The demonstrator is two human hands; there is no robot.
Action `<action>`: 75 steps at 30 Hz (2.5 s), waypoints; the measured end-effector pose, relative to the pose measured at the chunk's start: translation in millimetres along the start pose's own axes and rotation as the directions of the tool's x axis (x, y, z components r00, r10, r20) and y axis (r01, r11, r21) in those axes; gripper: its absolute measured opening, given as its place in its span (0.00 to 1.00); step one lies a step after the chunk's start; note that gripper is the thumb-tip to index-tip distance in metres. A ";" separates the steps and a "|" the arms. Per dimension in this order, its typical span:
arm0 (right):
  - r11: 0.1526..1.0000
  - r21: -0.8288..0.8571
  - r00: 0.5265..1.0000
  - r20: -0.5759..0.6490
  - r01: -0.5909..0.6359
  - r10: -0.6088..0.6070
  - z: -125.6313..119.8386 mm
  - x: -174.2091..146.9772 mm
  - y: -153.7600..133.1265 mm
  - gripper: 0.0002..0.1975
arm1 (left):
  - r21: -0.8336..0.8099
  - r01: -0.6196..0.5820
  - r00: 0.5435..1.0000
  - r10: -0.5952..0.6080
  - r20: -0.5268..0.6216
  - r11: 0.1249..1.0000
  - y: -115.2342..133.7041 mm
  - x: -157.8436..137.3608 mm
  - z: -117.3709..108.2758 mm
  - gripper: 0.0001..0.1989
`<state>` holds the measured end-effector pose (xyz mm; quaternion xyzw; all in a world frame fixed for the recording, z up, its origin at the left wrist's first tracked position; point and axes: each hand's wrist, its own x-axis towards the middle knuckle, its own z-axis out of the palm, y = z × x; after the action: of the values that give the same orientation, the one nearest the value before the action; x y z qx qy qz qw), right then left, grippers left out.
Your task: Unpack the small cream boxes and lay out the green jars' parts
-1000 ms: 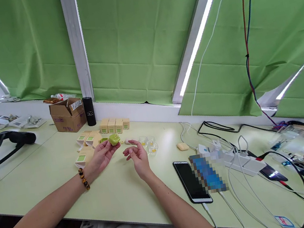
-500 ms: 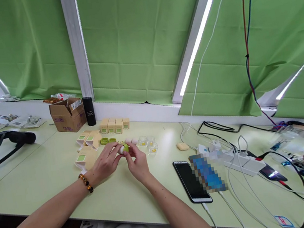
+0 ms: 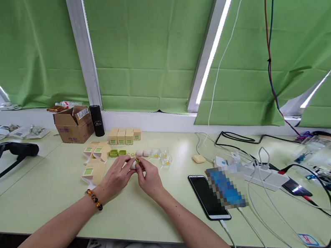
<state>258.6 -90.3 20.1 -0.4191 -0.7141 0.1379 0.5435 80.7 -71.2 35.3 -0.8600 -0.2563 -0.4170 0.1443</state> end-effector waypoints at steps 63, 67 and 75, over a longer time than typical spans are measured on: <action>0.969 0.195 0.886 -0.408 -0.152 0.220 -30.9 21.1 12.0 0.23 | -0.152 0.303 0.931 -0.259 0.258 0.941 -18.6 39.9 50.9 0.08; 0.973 0.172 0.886 -0.413 -0.154 0.213 -30.6 21.5 14.1 0.23 | -0.003 0.193 0.941 -0.184 0.285 0.981 -22.9 49.0 78.0 0.04; 0.954 0.224 0.850 -0.446 -0.197 0.280 -32.8 25.2 21.8 0.26 | 0.086 0.168 0.940 -0.186 0.287 0.982 -27.7 41.2 102.8 0.04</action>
<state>296.1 -66.6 34.8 -0.4777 -0.4877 0.1586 0.7133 152.8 12.4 6.1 -0.8812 -0.3637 -0.2878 0.0922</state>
